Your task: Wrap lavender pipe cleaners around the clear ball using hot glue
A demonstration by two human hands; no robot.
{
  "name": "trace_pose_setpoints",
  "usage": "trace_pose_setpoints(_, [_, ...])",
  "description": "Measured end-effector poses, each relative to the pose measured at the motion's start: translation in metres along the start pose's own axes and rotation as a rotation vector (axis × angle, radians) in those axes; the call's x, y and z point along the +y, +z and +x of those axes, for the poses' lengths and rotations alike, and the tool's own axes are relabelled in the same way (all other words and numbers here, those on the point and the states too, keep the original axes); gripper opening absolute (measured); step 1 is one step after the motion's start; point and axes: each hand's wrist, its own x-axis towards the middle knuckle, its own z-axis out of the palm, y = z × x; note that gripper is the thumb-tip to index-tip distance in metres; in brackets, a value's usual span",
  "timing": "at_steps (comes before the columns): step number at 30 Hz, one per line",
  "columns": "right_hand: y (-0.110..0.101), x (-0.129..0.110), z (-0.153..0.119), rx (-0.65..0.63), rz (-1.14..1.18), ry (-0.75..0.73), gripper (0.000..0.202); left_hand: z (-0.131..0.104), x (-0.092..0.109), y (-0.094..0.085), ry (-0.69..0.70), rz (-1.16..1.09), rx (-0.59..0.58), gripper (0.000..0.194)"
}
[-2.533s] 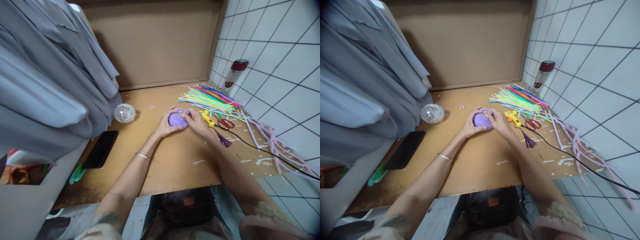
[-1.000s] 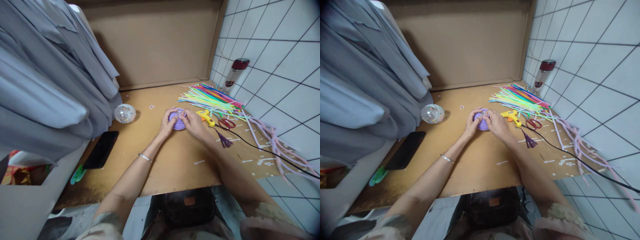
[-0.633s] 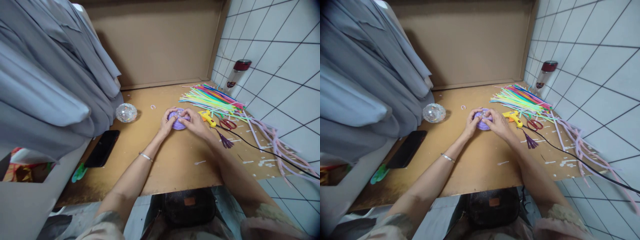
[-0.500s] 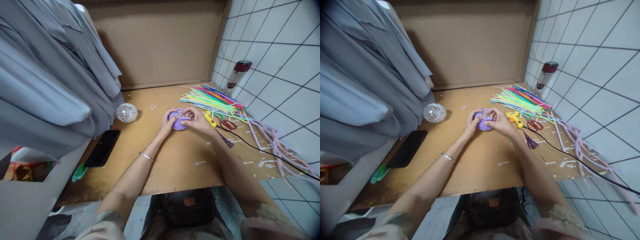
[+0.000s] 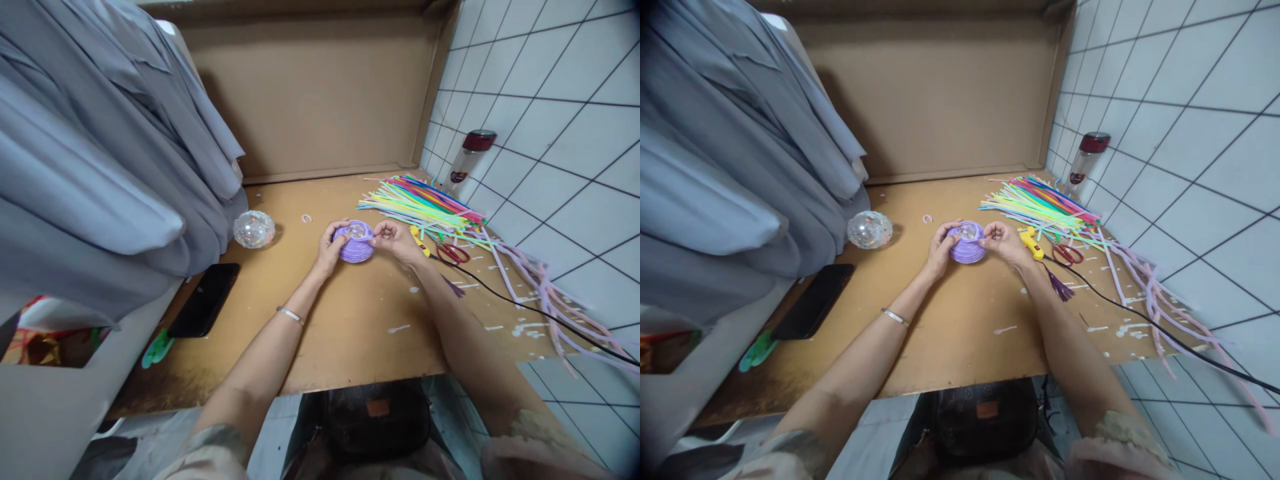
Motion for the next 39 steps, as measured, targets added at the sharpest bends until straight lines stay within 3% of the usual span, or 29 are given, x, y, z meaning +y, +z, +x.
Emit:
trace_pose_setpoints(5, [0.011, 0.007, -0.003, 0.049, 0.033, 0.019, 0.043, 0.004, -0.009, -0.003, -0.078, -0.114, 0.079, 0.034])
trace_pose_setpoints(14, [0.011, 0.005, -0.003, 0.045, 0.008, 0.03, 0.043, 0.006, -0.007, -0.005, -0.095, -0.141, 0.043, 0.033])
trace_pose_setpoints(19, [0.013, 0.009, -0.002, 0.029, -0.089, 0.006, 0.034, 0.006, -0.007, -0.006, -0.099, -0.148, 0.044, 0.032])
trace_pose_setpoints(22, [0.018, 0.012, -0.002, 0.076, -0.224, -0.063, 0.029, 0.006, -0.008, -0.006, -0.105, -0.164, 0.057, 0.032])
trace_pose_setpoints(26, [0.021, 0.015, -0.004, 0.153, -0.466, -0.254, 0.042, 0.006, -0.009, -0.005, -0.103, -0.163, 0.056, 0.032])
trace_pose_setpoints(31, [0.016, 0.015, -0.006, 0.082, -0.65, -0.335, 0.051, 0.005, -0.009, -0.006, -0.072, -0.13, 0.002, 0.035])
trace_pose_setpoints(39, [0.008, 0.01, -0.006, -0.015, -0.725, -0.443, 0.049, 0.003, -0.007, -0.006, -0.057, -0.129, -0.021, 0.036])
